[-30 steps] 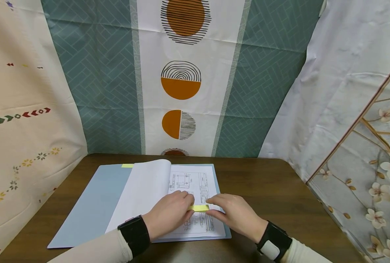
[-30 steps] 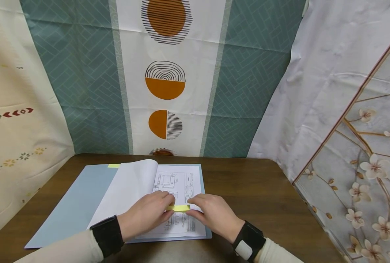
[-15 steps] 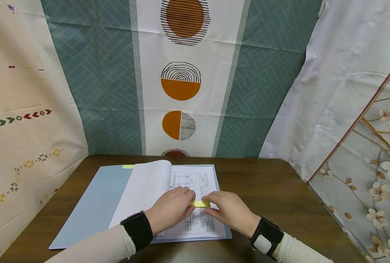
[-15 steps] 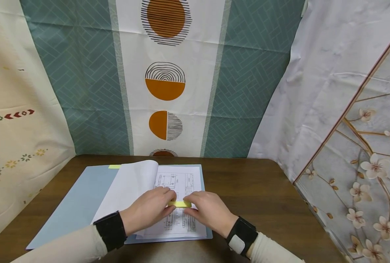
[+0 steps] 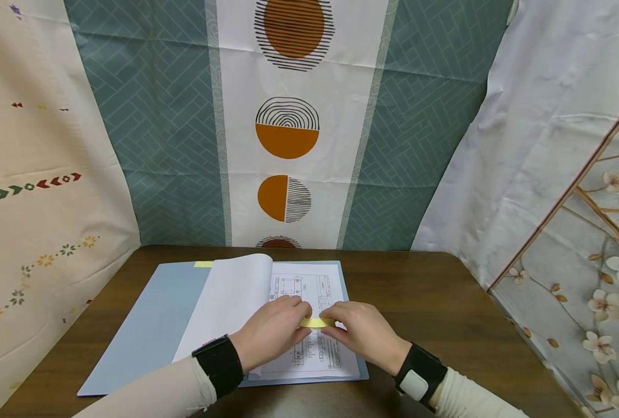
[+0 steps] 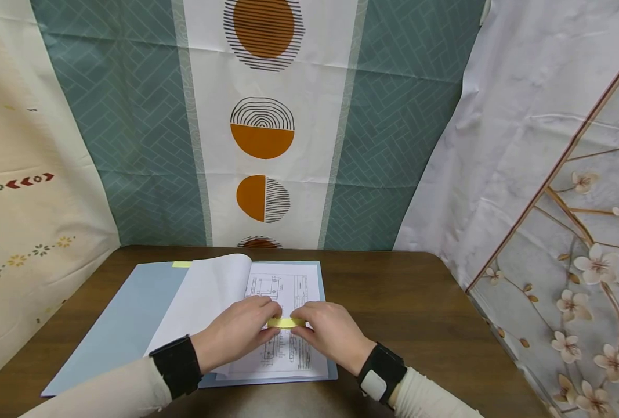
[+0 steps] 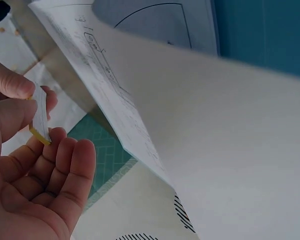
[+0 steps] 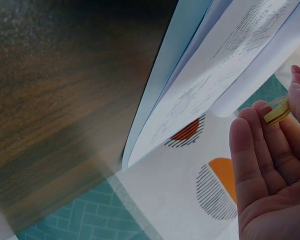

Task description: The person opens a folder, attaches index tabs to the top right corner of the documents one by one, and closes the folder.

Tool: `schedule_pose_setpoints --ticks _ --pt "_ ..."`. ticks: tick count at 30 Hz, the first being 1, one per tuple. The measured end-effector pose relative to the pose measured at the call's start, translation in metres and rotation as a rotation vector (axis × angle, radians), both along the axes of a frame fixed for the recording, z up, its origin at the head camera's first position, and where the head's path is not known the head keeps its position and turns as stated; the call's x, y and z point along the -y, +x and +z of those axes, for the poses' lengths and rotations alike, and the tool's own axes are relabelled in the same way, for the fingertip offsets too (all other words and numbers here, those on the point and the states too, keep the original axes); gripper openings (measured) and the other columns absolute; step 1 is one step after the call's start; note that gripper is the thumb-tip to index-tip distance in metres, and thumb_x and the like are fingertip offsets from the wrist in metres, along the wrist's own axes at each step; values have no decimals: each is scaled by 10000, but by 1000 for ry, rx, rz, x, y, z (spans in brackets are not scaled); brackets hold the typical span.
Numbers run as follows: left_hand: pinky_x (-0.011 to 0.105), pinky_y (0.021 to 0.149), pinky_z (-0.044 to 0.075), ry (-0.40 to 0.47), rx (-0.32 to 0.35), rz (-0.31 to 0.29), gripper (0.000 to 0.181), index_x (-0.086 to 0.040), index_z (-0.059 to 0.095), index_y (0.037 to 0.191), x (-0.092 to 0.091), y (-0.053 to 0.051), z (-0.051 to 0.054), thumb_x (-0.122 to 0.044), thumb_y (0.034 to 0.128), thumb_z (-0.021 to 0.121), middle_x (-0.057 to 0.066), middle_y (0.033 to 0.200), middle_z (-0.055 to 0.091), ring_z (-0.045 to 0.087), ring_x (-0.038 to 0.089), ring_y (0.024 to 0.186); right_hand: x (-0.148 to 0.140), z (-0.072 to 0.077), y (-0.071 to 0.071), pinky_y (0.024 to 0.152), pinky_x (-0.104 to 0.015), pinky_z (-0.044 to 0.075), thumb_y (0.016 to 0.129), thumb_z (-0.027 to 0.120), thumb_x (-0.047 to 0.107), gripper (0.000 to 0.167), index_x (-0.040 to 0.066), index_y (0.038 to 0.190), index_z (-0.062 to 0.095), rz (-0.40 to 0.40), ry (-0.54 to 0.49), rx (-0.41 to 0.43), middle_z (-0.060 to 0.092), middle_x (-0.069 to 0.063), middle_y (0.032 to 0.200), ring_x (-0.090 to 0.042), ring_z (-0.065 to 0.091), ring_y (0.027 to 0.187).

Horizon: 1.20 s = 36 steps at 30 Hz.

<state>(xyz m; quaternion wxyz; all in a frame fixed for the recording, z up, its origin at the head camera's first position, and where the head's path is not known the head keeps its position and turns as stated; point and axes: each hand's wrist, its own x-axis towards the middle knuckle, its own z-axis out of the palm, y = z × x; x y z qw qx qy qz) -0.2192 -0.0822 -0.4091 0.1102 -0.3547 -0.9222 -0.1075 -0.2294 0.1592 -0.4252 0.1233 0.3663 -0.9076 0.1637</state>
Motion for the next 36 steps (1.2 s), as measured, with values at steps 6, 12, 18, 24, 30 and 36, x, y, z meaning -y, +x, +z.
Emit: schedule_pose_setpoints --ticks 6,12,18,24,30,36 --pt "283 835 585 8 -4 16 298 -123 777 1137 -1 -1 -3 -246 918 938 -6 1002 722 612 126 870 -1 2 0 763 -274 581 917 931 205 234 160 1123 831 -3 -8 -4 768 83 970 -40 624 805" --pt "293 858 592 4 4 24 309 -128 785 1137 -1 -2 -3 -247 903 949 -5 1013 732 624 129 881 -3 6 0 772 -263 590 917 926 225 246 157 1136 838 -15 -25 39 773 81 981 -18 629 814" --pt "310 875 594 15 38 26 306 -127 791 1127 -2 -1 -3 -241 894 954 0 1016 731 622 141 892 -4 8 0 794 -265 604 920 920 224 252 139 1147 850 -9 -14 55 795 58 1000 -36 655 819" --pt "308 876 590 26 70 35 311 -131 795 1145 -3 -1 -4 -256 903 945 -3 1029 730 618 139 904 -6 6 0 848 -276 620 896 935 197 220 179 1107 873 30 21 -48 813 82 1010 -62 712 867" --pt "304 875 591 31 66 35 309 -131 796 1150 -3 -1 -6 -251 907 944 -8 1032 731 623 131 903 -7 6 0 881 -284 626 834 979 125 330 165 1144 870 80 103 -210 831 51 1051 -95 769 925" --pt "303 884 582 40 91 34 310 -136 795 1149 -4 -1 -6 -253 904 944 -22 1022 726 616 130 907 -10 7 -2 883 -274 622 821 984 112 335 169 1134 881 96 78 -215 838 60 1052 -87 789 934"
